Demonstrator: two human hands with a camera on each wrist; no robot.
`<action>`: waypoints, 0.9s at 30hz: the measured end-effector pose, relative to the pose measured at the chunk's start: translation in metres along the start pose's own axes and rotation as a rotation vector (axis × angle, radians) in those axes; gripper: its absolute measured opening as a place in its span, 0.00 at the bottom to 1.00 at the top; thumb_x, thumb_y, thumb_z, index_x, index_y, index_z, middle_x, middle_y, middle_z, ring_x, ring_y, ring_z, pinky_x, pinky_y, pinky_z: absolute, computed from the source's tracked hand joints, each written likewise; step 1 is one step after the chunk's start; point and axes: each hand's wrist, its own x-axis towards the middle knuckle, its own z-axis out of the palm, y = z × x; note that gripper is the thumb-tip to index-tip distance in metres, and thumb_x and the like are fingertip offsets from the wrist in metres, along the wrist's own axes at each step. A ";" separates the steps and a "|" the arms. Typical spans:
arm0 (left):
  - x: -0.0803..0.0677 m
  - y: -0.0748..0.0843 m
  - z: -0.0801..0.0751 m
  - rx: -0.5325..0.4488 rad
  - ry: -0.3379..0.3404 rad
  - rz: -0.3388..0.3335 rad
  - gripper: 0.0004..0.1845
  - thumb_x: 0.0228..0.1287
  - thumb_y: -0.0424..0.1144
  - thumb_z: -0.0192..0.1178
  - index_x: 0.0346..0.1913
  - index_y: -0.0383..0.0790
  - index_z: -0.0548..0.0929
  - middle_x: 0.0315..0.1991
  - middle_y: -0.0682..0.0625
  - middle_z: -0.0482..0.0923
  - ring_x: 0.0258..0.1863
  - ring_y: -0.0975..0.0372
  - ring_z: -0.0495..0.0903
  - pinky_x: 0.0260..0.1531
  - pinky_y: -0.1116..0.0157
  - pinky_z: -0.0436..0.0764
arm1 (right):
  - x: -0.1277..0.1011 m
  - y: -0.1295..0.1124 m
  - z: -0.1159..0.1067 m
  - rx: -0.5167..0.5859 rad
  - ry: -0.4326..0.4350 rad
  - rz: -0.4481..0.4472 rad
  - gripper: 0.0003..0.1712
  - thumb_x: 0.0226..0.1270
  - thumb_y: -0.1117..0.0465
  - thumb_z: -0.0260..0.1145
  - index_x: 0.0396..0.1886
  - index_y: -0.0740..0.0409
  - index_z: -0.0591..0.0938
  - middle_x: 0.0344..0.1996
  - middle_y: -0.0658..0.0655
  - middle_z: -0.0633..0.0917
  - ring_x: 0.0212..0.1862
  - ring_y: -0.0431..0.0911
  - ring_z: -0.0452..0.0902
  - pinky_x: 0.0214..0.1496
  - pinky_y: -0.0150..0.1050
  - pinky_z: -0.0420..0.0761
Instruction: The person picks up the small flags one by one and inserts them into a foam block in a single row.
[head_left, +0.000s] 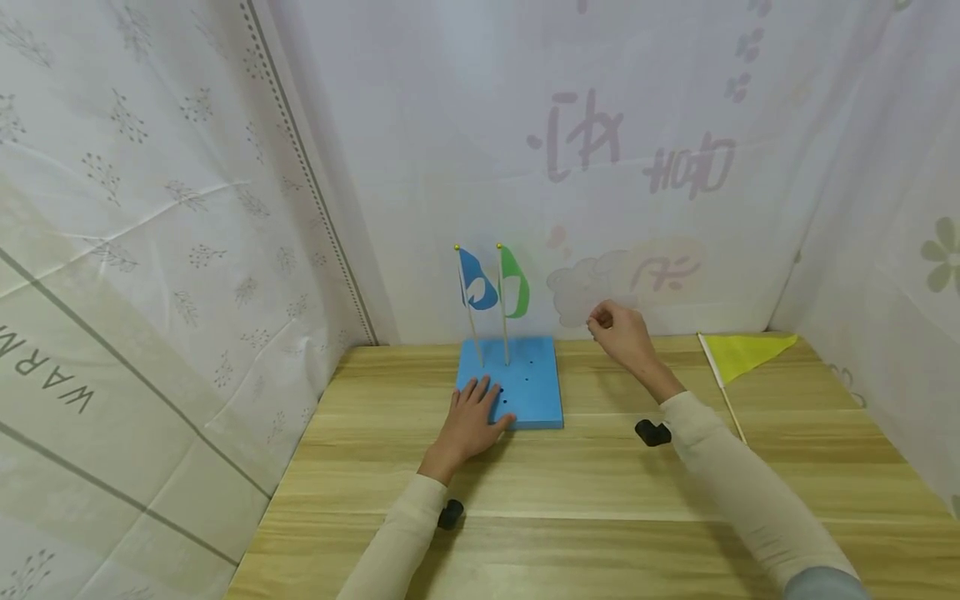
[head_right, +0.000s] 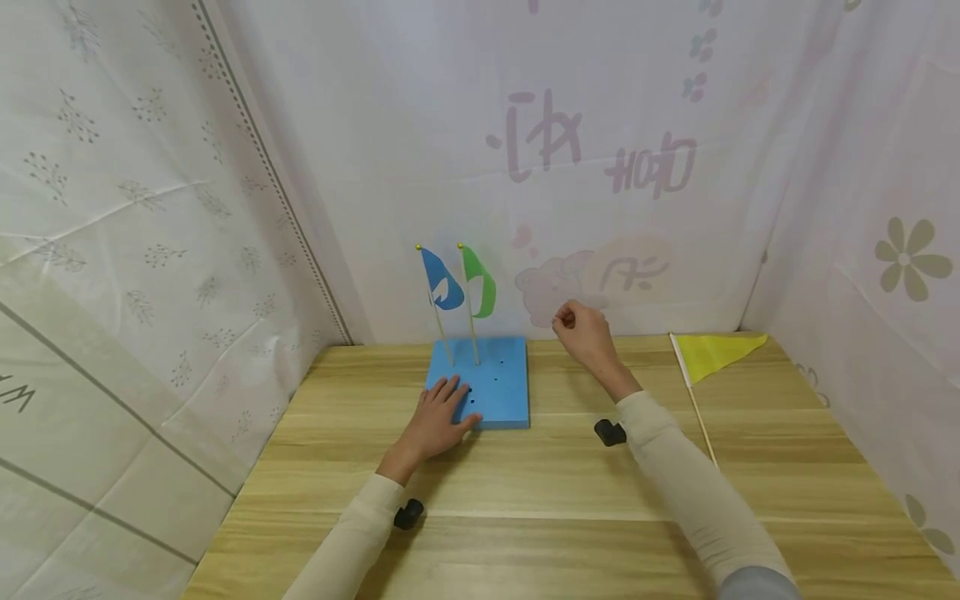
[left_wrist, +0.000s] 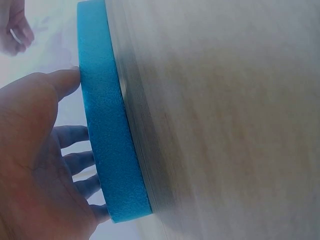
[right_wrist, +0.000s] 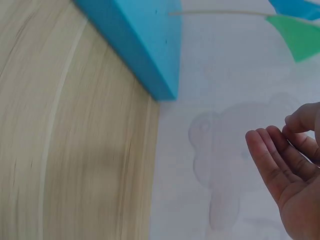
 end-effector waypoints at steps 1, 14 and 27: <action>0.000 0.000 0.000 -0.003 0.004 0.001 0.38 0.80 0.58 0.59 0.81 0.38 0.68 0.84 0.37 0.58 0.85 0.39 0.54 0.81 0.33 0.53 | -0.001 0.003 -0.005 -0.010 0.004 0.004 0.06 0.79 0.63 0.65 0.45 0.61 0.85 0.38 0.62 0.91 0.37 0.53 0.89 0.36 0.41 0.85; -0.001 -0.001 0.001 -0.024 0.007 0.009 0.38 0.80 0.58 0.59 0.81 0.38 0.68 0.85 0.37 0.57 0.85 0.39 0.53 0.81 0.32 0.52 | -0.029 0.039 -0.070 -0.070 0.002 0.097 0.13 0.83 0.56 0.62 0.49 0.61 0.86 0.40 0.64 0.90 0.35 0.53 0.90 0.31 0.32 0.82; -0.001 -0.001 0.002 -0.022 0.011 0.011 0.38 0.79 0.57 0.60 0.81 0.38 0.69 0.84 0.37 0.58 0.85 0.39 0.54 0.81 0.32 0.53 | -0.063 0.086 -0.124 -0.142 -0.043 0.175 0.20 0.84 0.54 0.60 0.54 0.67 0.86 0.40 0.68 0.91 0.32 0.49 0.90 0.29 0.32 0.84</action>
